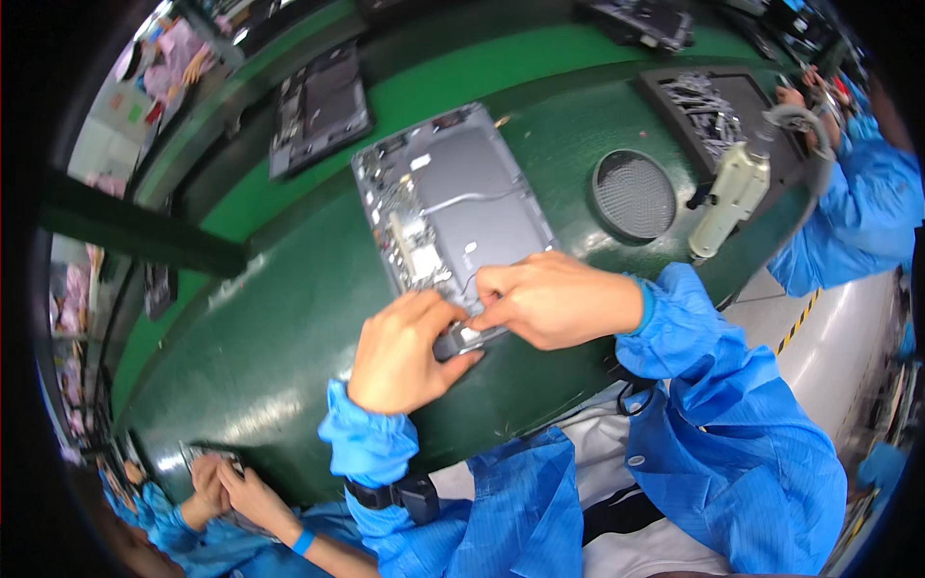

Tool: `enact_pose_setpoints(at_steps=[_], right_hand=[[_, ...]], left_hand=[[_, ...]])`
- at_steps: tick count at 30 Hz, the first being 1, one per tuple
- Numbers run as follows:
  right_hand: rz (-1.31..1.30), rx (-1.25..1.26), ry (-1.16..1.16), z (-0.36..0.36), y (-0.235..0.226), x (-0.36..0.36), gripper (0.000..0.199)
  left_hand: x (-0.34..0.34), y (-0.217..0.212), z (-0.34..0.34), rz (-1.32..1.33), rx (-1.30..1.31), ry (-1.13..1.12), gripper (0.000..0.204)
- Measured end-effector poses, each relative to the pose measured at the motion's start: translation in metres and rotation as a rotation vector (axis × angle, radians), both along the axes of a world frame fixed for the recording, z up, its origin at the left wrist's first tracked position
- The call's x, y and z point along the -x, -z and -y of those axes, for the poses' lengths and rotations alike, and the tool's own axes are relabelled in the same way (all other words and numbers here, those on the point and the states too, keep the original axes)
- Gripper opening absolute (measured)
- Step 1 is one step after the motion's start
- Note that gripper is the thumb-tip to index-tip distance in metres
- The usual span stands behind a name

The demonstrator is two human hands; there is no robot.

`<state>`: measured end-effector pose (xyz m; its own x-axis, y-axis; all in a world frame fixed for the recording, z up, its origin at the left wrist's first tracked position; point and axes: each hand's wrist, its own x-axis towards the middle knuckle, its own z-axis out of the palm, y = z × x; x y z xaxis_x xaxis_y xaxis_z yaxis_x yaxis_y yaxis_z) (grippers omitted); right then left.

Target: Assembling internal components of tablets using a power screwdriver and hands on a conveyor-based factory production line.

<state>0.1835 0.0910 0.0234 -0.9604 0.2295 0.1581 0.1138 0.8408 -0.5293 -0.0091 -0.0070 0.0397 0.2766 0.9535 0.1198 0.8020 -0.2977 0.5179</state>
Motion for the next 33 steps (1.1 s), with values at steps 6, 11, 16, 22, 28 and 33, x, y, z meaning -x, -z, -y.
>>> enact_pose_setpoints(at_steps=[6, 11, 16, 22, 28, 33], right_hand=[[-0.382, -0.023, 0.2, 0.013, -0.005, -0.016, 0.02], [-1.032, -0.604, 0.91, 0.009, -0.011, -0.088, 0.031], [-1.175, -0.245, 1.155, -0.021, -0.005, -0.108, 0.052], [-0.83, 0.857, 0.966, -0.044, -0.013, -0.125, 0.029], [-1.209, 0.874, 0.867, -0.073, -0.043, -0.09, 0.032], [-1.178, 0.814, 0.816, -0.092, -0.014, -0.075, 0.028]], left_hand=[[-0.014, 0.01, 0.011, -0.131, -0.15, -0.02, 0.029], [-0.017, 0.021, 0.009, -0.092, -0.31, 0.027, 0.023], [-0.032, 0.029, -0.002, -0.079, -0.406, 0.035, 0.021], [-0.039, 0.031, 0.005, -0.108, -0.405, 0.009, 0.023], [-0.051, 0.038, 0.002, -0.118, -0.481, -0.017, 0.024], [-0.047, 0.036, 0.001, -0.103, -0.465, -0.007, 0.024]])
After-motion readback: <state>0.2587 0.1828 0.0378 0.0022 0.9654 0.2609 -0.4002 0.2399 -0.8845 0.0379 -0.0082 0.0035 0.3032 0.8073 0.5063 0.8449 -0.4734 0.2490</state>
